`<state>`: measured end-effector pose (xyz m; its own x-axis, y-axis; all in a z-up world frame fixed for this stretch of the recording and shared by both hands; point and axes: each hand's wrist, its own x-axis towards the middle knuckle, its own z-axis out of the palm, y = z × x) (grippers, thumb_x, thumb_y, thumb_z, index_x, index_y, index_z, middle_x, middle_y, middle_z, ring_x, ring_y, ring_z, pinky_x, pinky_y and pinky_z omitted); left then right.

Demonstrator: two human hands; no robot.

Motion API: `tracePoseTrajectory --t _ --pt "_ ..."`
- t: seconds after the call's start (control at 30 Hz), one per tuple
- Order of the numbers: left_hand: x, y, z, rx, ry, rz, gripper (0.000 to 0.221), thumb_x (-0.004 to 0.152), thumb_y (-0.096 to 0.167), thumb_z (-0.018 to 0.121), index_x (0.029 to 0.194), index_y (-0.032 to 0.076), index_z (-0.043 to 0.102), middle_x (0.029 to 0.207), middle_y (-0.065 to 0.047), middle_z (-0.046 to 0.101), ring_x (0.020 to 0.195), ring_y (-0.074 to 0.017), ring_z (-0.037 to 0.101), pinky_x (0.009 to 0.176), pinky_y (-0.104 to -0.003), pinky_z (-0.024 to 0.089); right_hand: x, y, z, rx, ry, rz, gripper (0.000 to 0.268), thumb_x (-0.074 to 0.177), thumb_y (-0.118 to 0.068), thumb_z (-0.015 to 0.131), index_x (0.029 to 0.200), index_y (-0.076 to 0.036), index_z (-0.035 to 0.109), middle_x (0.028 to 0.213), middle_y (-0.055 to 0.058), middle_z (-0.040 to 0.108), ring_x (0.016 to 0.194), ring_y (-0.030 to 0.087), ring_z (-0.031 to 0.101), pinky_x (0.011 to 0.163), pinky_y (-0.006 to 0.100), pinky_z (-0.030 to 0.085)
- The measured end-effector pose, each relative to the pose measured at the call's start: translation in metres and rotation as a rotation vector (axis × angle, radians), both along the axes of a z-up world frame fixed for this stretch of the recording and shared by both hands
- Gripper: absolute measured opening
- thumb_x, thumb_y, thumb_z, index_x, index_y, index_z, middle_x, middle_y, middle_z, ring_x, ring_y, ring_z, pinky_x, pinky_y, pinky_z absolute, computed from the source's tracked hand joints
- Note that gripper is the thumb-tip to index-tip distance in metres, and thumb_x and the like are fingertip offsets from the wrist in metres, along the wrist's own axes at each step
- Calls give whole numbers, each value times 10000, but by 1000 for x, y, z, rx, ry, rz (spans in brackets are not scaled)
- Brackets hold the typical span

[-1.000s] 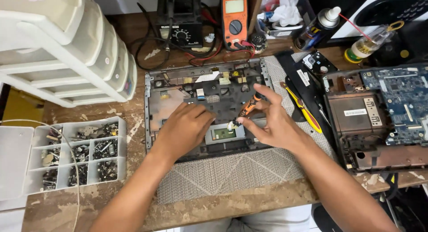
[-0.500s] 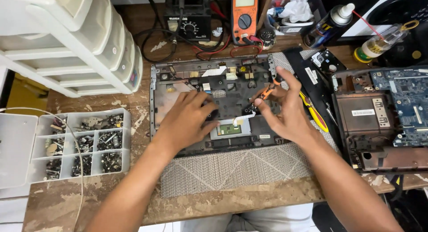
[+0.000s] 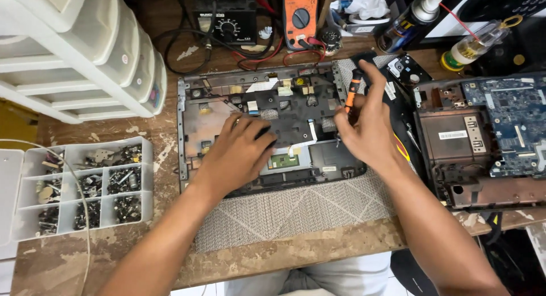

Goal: Disassembling internal components of a laptop using a screwdriver and cleaning a part with a cloth.

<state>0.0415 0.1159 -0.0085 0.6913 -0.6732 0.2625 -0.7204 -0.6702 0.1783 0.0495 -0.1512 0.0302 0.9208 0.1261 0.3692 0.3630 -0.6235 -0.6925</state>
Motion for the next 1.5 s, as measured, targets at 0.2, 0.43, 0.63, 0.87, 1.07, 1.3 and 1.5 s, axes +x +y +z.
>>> tracePoseTrajectory --t 0.2,0.43,0.63,0.87,1.07,1.3,1.5 --pt "-8 -12 3 -40 40 -29 210 928 121 676 1114 66 756 1220 -168 683 1165 -338 628 1111 -574 375 -4 7 -1 -20 -40 22 741 956 -20 640 1536 -6 180 555 117 576 467 307 550 504 375 429" --pt "-18 -17 20 -106 162 -68 416 812 -77 670 1205 42 732 1321 -191 628 1236 -388 551 1102 -615 351 -3 8 -6 -9 -47 147 717 968 -8 640 1520 20 185 581 140 610 449 292 570 454 334 427" --pt "-9 -13 25 -318 390 -40 516 825 -161 545 1282 35 685 1313 -219 626 1253 -410 548 1111 -638 329 -2 3 -22 101 -44 303 736 977 16 627 1519 16 128 740 174 697 508 275 636 464 319 482" --pt "-2 -2 7 -203 66 -1 349 785 -106 670 1064 81 763 1151 -86 655 1034 -272 587 988 -462 415 2 -2 -35 149 -88 386 731 953 15 672 1468 61 157 866 209 714 577 305 685 515 347 561" --pt "1 0 9 -179 22 69 275 804 -62 678 987 116 781 1065 -46 666 960 -223 563 903 -408 418 -3 4 -27 79 -103 377 764 951 6 690 1490 74 153 838 211 714 560 317 684 508 370 565" --pt "7 17 7 -215 -279 270 213 777 -13 712 927 131 758 1002 -38 606 951 -252 535 840 -395 398 2 -4 -27 44 -120 331 733 970 45 630 1528 73 156 682 150 651 443 256 553 402 309 422" --pt "3 25 33 -46 76 109 75 720 100 728 777 125 771 812 -60 663 825 -293 606 870 -447 417 -4 3 -16 61 -128 313 668 987 12 612 1508 56 197 642 113 642 411 213 502 409 267 391"
